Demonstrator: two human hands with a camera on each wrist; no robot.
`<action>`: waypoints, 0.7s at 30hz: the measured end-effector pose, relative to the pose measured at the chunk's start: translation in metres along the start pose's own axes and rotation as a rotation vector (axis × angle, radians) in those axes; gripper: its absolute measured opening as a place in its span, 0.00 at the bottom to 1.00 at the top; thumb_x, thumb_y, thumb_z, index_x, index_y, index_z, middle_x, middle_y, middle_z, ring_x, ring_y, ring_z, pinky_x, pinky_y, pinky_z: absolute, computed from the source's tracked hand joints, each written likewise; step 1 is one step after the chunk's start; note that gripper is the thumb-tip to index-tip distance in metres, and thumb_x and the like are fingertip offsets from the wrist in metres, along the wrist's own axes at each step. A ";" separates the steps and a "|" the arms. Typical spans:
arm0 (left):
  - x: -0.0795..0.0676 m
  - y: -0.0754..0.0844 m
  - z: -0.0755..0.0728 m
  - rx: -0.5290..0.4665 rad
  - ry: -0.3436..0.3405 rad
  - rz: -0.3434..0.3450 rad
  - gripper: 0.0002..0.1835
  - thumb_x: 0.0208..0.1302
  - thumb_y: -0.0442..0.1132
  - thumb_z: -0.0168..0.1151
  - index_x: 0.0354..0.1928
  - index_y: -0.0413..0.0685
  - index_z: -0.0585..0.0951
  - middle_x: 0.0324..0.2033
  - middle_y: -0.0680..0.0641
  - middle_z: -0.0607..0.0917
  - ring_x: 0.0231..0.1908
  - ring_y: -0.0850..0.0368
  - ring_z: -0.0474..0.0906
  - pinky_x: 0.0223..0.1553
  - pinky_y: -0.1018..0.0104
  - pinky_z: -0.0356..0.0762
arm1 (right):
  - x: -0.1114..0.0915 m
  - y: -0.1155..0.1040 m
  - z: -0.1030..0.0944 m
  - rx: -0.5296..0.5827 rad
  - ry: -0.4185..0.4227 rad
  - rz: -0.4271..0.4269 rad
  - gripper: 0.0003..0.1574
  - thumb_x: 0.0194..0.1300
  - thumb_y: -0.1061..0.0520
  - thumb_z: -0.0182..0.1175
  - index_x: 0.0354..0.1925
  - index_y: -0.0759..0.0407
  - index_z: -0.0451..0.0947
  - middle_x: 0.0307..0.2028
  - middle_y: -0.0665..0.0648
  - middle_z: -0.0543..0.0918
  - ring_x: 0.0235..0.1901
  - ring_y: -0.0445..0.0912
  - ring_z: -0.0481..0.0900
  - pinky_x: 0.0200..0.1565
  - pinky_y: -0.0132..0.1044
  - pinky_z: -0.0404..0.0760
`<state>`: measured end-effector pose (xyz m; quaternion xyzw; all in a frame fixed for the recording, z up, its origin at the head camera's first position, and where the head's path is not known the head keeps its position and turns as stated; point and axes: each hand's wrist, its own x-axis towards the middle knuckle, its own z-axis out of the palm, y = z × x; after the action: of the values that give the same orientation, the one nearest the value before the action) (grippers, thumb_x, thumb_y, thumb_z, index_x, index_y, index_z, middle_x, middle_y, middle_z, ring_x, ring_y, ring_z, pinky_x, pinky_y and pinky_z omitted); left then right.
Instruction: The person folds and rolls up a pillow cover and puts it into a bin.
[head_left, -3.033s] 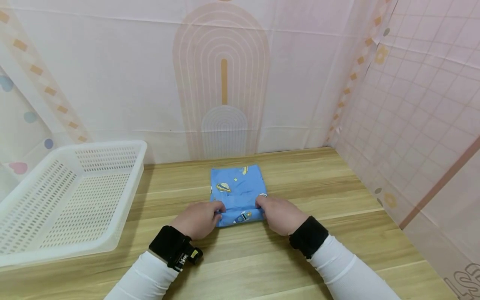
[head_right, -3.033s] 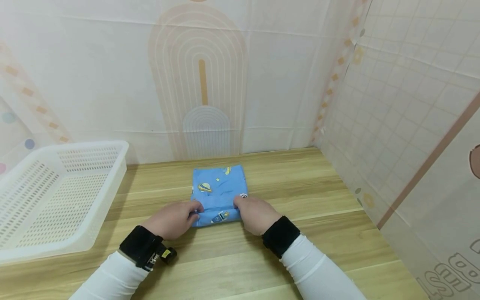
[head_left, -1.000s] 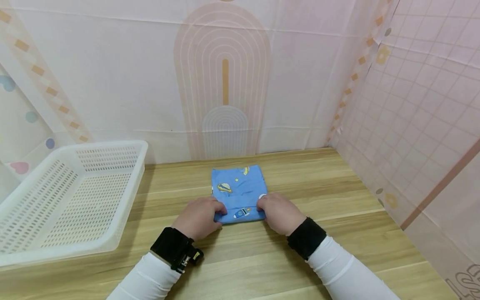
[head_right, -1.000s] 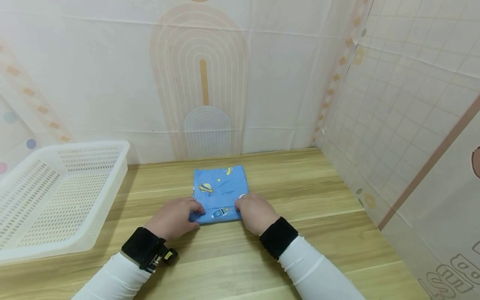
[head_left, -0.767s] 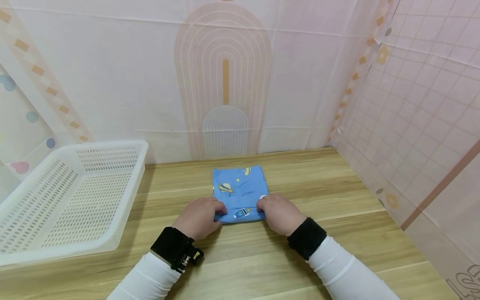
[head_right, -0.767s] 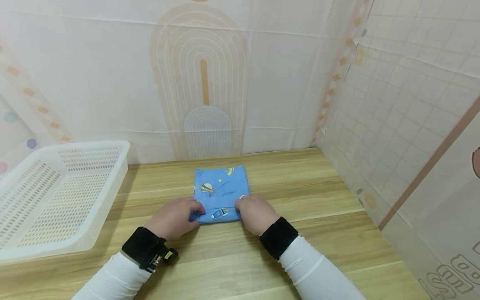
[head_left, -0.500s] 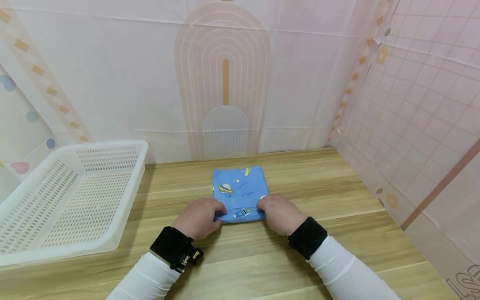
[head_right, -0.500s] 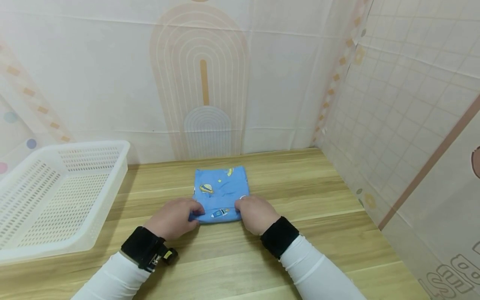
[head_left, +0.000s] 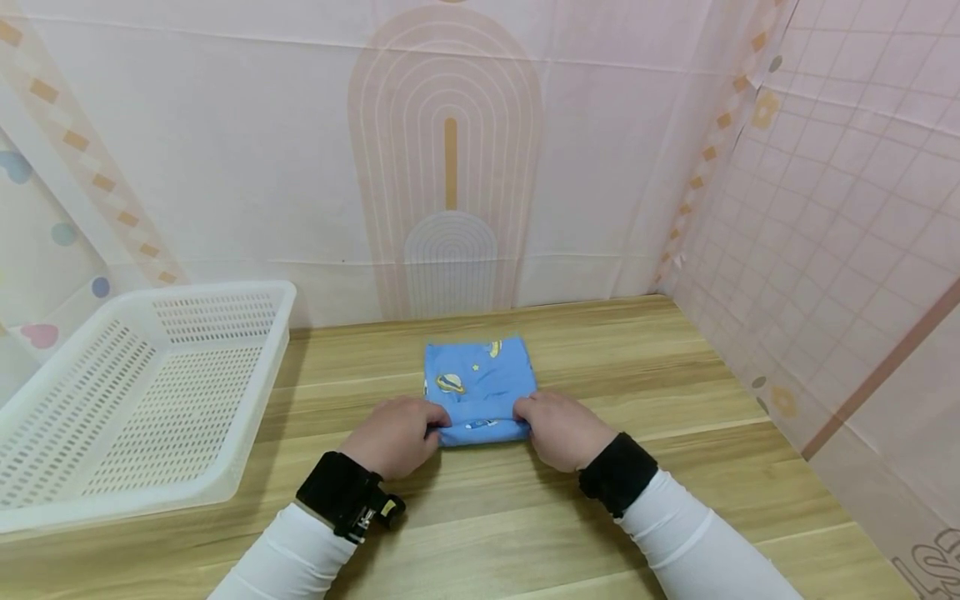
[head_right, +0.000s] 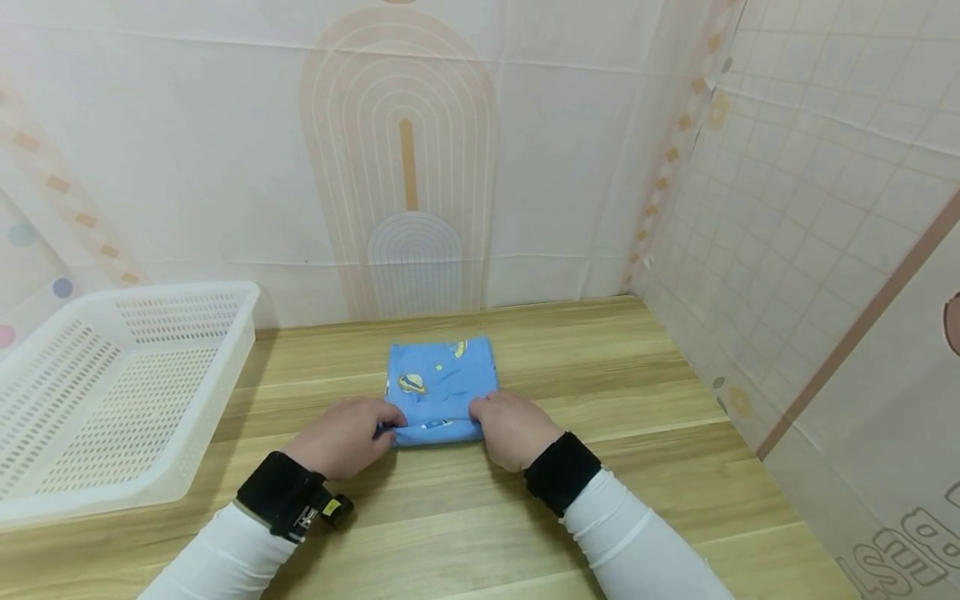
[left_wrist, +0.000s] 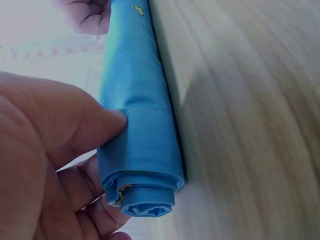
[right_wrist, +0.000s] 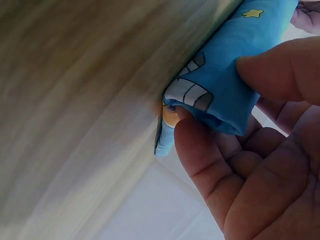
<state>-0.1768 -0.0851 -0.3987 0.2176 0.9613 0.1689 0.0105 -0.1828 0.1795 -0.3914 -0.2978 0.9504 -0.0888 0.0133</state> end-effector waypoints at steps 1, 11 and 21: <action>0.000 0.000 0.000 0.003 0.001 0.003 0.09 0.70 0.36 0.64 0.46 0.54 0.90 0.43 0.55 0.90 0.47 0.57 0.84 0.59 0.46 0.78 | 0.000 0.000 0.000 0.000 0.002 -0.002 0.09 0.75 0.66 0.58 0.50 0.59 0.82 0.43 0.56 0.87 0.45 0.47 0.83 0.54 0.45 0.84; 0.001 -0.002 0.002 0.001 -0.030 -0.015 0.10 0.75 0.36 0.59 0.47 0.52 0.89 0.45 0.53 0.91 0.48 0.56 0.85 0.62 0.43 0.77 | 0.000 0.000 -0.001 0.038 -0.050 0.027 0.11 0.77 0.65 0.56 0.53 0.59 0.81 0.44 0.56 0.85 0.44 0.46 0.81 0.55 0.44 0.84; -0.001 -0.001 0.000 -0.002 -0.012 -0.007 0.06 0.76 0.33 0.57 0.46 0.51 0.82 0.44 0.50 0.90 0.37 0.59 0.80 0.48 0.54 0.81 | 0.002 0.007 0.004 0.102 -0.047 0.008 0.05 0.80 0.61 0.55 0.50 0.56 0.77 0.39 0.51 0.83 0.40 0.43 0.80 0.48 0.41 0.83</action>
<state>-0.1763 -0.0866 -0.3988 0.2151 0.9618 0.1687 0.0172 -0.1876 0.1834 -0.3960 -0.2950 0.9452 -0.1301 0.0514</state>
